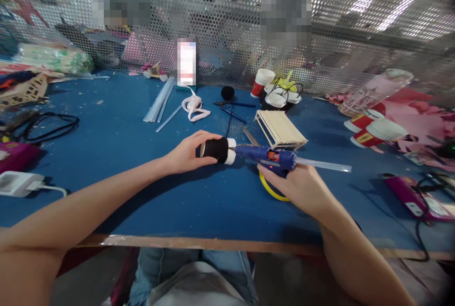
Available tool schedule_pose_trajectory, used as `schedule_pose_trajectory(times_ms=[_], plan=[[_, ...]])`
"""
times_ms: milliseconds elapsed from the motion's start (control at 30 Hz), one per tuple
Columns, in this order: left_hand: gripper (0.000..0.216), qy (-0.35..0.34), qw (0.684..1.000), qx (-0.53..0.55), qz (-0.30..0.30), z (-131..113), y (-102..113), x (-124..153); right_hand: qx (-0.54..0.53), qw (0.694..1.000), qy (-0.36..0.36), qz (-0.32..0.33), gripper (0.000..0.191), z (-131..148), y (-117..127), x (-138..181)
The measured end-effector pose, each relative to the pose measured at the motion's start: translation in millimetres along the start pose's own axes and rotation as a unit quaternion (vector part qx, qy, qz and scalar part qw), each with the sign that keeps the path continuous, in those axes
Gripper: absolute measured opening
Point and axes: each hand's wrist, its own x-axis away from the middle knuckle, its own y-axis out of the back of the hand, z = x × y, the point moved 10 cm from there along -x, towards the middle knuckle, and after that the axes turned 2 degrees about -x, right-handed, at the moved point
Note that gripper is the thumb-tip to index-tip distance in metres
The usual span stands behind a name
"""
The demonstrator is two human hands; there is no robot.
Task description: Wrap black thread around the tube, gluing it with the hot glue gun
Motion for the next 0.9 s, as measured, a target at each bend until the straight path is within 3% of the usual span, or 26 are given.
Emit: schedule_pose_trajectory(times_ms=[633, 900], plan=[[0.050, 0.039, 0.999, 0.009, -0.004, 8.7, 0.9, -0.9, 0.004, 0.999, 0.010, 0.034, 0.015, -3.6, -8.8, 5.5], [0.051, 0.032, 0.999, 0.003, -0.003, 7.4, 0.9, -0.9, 0.031, 0.999, 0.033, 0.015, 0.016, 1.8, -5.2, 4.2]])
